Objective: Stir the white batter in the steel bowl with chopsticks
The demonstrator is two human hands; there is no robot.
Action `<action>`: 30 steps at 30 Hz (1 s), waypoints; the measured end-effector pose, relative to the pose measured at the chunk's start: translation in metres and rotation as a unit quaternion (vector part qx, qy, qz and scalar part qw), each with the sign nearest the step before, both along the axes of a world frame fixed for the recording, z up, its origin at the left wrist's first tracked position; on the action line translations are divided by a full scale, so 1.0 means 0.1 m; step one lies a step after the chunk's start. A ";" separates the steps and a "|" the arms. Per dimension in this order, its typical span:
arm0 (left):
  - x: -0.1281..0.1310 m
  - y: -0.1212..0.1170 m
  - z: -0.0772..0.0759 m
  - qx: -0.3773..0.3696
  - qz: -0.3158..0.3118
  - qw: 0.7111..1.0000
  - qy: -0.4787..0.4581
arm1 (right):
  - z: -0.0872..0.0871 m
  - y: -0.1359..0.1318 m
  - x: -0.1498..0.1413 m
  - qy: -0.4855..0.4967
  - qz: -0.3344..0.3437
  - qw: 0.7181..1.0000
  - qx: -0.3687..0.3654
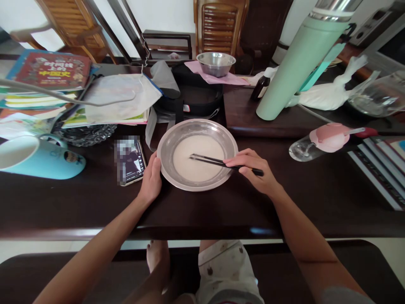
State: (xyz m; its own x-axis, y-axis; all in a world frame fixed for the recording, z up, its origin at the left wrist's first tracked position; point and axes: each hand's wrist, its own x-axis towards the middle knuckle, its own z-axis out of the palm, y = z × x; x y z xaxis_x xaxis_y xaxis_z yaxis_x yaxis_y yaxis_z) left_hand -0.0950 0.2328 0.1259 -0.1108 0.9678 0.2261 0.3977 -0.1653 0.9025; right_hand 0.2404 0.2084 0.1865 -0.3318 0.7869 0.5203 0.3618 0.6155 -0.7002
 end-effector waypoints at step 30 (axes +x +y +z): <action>0.00 0.00 0.02 0.007 -0.003 1.000 0.004 | -0.03 -0.02 0.04 0.066 -0.037 0.997 0.008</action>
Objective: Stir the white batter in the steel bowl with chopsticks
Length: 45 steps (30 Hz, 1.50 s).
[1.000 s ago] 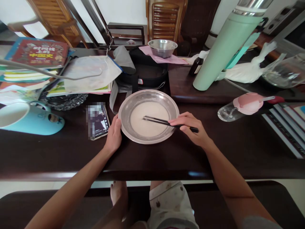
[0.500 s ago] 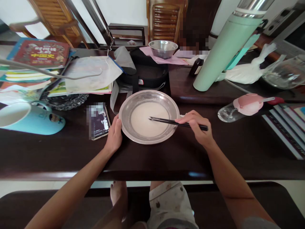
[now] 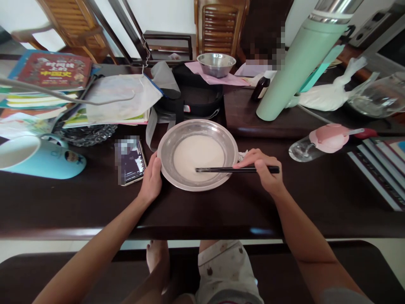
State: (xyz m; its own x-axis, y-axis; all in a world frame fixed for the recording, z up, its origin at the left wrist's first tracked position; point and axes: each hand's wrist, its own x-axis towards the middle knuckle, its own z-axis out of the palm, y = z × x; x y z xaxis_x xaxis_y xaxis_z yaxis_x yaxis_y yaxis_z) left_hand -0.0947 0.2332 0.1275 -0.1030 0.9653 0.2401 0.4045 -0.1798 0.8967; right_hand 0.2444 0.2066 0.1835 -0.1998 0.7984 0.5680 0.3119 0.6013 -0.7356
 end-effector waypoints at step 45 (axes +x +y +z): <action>0.00 0.00 0.01 -0.005 0.006 1.000 0.005 | 0.02 0.01 -0.01 -0.019 -0.006 1.000 0.011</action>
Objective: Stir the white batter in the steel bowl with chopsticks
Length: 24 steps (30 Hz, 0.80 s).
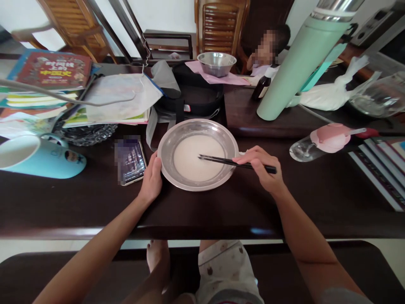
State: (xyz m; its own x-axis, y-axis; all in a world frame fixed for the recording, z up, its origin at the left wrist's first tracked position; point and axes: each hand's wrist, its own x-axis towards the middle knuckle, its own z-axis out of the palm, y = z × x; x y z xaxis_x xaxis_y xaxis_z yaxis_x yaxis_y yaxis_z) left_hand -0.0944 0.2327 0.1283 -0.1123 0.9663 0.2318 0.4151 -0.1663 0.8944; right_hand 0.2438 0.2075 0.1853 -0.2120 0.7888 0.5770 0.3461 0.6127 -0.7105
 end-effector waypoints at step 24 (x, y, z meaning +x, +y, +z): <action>-0.01 0.01 -0.04 0.016 0.000 1.000 -0.009 | 0.01 -0.01 0.00 0.032 0.023 0.999 -0.013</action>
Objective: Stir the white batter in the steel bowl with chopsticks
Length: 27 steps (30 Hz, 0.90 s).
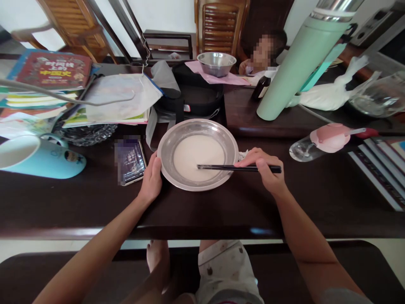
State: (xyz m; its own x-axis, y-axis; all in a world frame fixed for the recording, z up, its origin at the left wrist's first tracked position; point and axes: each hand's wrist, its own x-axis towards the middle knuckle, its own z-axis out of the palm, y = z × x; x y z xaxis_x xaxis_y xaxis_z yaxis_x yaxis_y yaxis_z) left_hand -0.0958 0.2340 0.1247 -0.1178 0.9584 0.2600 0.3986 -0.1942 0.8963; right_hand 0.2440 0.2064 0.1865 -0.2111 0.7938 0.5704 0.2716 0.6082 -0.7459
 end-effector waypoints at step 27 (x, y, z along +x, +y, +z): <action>0.01 -0.02 0.03 -0.012 0.002 1.000 0.005 | 0.01 0.01 -0.04 -0.059 0.035 0.997 -0.026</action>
State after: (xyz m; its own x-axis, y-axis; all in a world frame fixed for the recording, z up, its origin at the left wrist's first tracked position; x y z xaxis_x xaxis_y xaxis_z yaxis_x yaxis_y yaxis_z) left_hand -0.0946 0.2323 0.1275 -0.1187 0.9638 0.2388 0.4081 -0.1719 0.8966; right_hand 0.2400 0.2075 0.1873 -0.3302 0.8030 0.4962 0.3180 0.5896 -0.7425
